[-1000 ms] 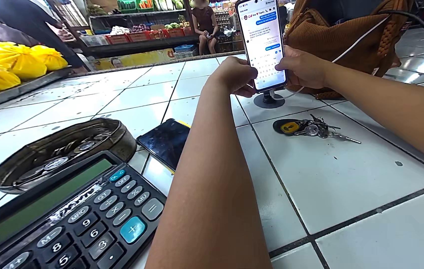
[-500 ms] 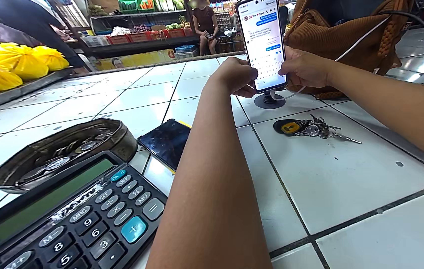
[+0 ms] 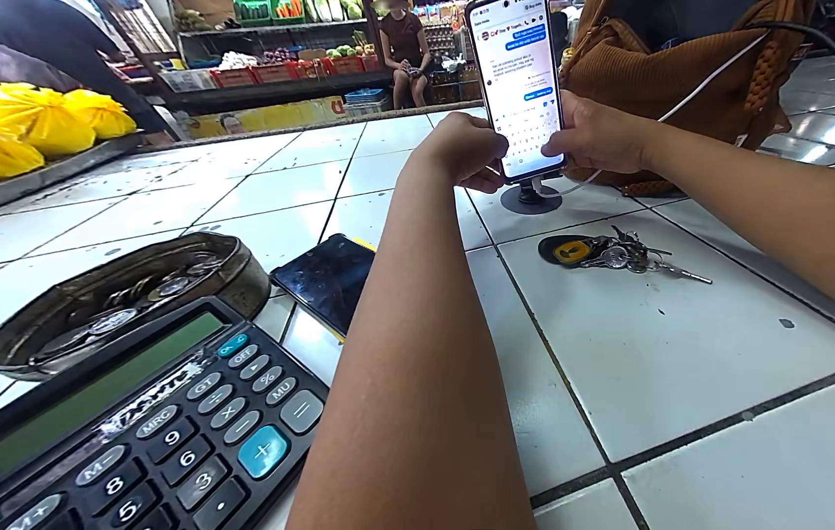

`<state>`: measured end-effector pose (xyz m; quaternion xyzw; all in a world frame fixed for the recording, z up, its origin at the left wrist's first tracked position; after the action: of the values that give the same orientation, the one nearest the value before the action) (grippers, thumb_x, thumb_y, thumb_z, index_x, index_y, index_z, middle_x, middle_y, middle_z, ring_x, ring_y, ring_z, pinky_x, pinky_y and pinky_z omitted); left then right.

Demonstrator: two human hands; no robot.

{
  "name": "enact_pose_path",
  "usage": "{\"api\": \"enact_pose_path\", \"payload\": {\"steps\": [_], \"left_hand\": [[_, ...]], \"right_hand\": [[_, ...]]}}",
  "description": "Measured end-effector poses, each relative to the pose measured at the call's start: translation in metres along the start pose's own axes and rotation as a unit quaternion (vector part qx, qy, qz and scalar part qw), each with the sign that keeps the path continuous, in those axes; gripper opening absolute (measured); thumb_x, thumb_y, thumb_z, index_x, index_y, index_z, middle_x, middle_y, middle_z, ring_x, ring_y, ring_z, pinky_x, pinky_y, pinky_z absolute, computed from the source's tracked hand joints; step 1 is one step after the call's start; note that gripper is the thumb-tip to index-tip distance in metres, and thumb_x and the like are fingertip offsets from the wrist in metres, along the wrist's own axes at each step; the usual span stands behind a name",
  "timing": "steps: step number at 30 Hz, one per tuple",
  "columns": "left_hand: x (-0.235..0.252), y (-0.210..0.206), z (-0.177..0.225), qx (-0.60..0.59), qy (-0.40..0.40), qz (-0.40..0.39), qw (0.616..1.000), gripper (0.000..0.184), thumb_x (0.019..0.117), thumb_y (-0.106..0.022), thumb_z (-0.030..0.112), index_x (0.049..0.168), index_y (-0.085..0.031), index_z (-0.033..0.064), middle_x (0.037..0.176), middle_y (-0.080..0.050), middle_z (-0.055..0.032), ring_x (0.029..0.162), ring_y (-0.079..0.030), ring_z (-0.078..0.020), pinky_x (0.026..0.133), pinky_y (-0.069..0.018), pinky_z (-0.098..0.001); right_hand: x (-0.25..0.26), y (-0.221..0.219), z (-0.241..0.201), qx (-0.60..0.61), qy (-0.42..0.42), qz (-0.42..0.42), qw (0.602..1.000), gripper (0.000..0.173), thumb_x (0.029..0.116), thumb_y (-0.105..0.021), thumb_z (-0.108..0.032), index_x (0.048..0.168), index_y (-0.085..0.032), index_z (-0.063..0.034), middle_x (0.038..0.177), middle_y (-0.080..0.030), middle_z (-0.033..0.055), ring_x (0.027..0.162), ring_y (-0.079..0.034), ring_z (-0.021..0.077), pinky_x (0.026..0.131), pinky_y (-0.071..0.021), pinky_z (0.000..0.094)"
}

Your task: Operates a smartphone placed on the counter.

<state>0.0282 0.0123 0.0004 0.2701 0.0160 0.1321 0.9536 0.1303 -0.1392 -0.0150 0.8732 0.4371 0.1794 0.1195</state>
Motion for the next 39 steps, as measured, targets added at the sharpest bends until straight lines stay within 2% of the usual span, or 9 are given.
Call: {"api": "enact_pose_path", "payload": {"steps": [5,9,13,19,21,23,25,27,39], "left_hand": [[0.0001,-0.0003,-0.0008,0.011,-0.005,-0.006,1.000,0.026,0.1024,-0.054,0.003,0.129,-0.058,0.0031,0.094,-0.067,-0.0101,0.070,-0.068,-0.0112,0.066,-0.0583,-0.0236],[-0.0004,-0.0004,-0.0012,0.015,-0.017,-0.011,1.000,0.036,0.1004,-0.056,-0.002,0.135,-0.056,0.0047,0.101,-0.068,-0.0116,0.070,-0.068,-0.0109,0.066,-0.0582,-0.0226],[-0.0004,0.0000,-0.0016,0.016,-0.024,-0.015,0.999,0.038,0.0998,-0.056,-0.003,0.137,-0.055,0.0047,0.104,-0.068,-0.0121,0.072,-0.069,-0.0108,0.067,-0.0585,-0.0223],[-0.0027,-0.0002,-0.0006,0.020,-0.020,-0.016,0.999,0.037,0.0997,-0.057,-0.003,0.136,-0.055,0.0053,0.101,-0.068,-0.0108,0.070,-0.069,-0.0097,0.066,-0.0583,-0.0214],[-0.0018,-0.0001,-0.0010,0.020,-0.018,-0.017,0.999,0.038,0.0995,-0.057,-0.004,0.137,-0.055,0.0051,0.101,-0.068,-0.0110,0.070,-0.068,-0.0098,0.067,-0.0584,-0.0216],[-0.0015,-0.0001,-0.0012,0.016,-0.018,-0.017,1.000,0.039,0.0995,-0.057,-0.004,0.137,-0.055,0.0049,0.102,-0.068,-0.0116,0.071,-0.069,-0.0103,0.067,-0.0585,-0.0220],[-0.0018,0.0000,-0.0013,0.017,-0.020,-0.016,1.000,0.039,0.0997,-0.056,-0.004,0.137,-0.055,0.0054,0.103,-0.068,-0.0116,0.071,-0.069,-0.0103,0.067,-0.0582,-0.0216],[-0.0021,0.0000,-0.0014,0.022,-0.022,-0.013,0.999,0.038,0.1008,-0.056,-0.003,0.137,-0.055,0.0059,0.102,-0.069,-0.0114,0.071,-0.069,-0.0102,0.066,-0.0582,-0.0214],[-0.0034,0.0016,0.0002,0.073,-0.009,-0.010,0.997,0.044,0.1025,-0.058,0.004,0.145,-0.052,0.0117,0.111,-0.068,-0.0130,0.081,-0.069,-0.0168,0.070,-0.0573,-0.0302]], "right_hand": [[-0.0006,-0.0002,-0.0001,-0.021,0.004,0.011,1.000,0.056,0.0984,-0.052,0.006,0.147,-0.030,-0.0126,0.122,-0.061,0.0070,0.101,-0.068,0.0114,0.084,-0.0592,0.0270],[0.0018,0.0009,0.0010,0.030,-0.008,0.007,0.999,0.036,0.1108,-0.032,-0.017,0.146,-0.032,-0.0152,0.117,-0.064,0.0059,0.099,-0.069,0.0129,0.084,-0.0594,0.0290],[0.0007,0.0002,-0.0002,0.062,-0.020,0.042,0.997,0.039,0.1138,-0.019,-0.033,0.136,-0.045,-0.0146,0.112,-0.068,0.0043,0.097,-0.071,0.0134,0.081,-0.0594,0.0300],[-0.0004,-0.0013,-0.0013,0.064,-0.032,0.063,0.995,0.048,0.1137,-0.015,-0.038,0.132,-0.051,-0.0125,0.108,-0.069,0.0044,0.095,-0.071,0.0133,0.080,-0.0596,0.0300],[0.0006,-0.0008,-0.0004,0.058,-0.026,0.054,0.996,0.045,0.1138,-0.017,-0.036,0.134,-0.049,-0.0124,0.109,-0.069,0.0046,0.095,-0.071,0.0133,0.080,-0.0599,0.0303],[0.0027,0.0008,0.0016,0.037,-0.013,0.020,0.999,0.032,0.1120,-0.027,-0.021,0.142,-0.037,-0.0135,0.115,-0.065,0.0060,0.096,-0.070,0.0138,0.082,-0.0595,0.0301],[0.0035,0.0007,0.0024,0.017,-0.006,0.008,1.000,0.044,0.1038,-0.043,-0.001,0.144,-0.031,-0.0135,0.116,-0.062,0.0075,0.094,-0.070,0.0140,0.079,-0.0608,0.0290],[0.0022,-0.0010,0.0013,0.006,-0.010,0.011,1.000,0.053,0.0994,-0.048,0.006,0.145,-0.030,-0.0133,0.118,-0.061,0.0076,0.094,-0.070,0.0136,0.078,-0.0608,0.0279],[0.0013,0.0008,0.0013,0.004,-0.021,-0.011,1.000,0.059,0.0990,-0.048,0.006,0.149,-0.025,-0.0153,0.121,-0.059,0.0073,0.099,-0.068,0.0144,0.080,-0.0604,0.0294]]}}
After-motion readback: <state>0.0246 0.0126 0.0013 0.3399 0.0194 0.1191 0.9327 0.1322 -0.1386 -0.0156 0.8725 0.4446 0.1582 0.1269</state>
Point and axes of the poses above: each hand's wrist, its own x-axis towards the middle knuckle, its own y-axis out of the back of the hand, z = x × y, the point moved 3 cm from there along x, towards the middle knuckle
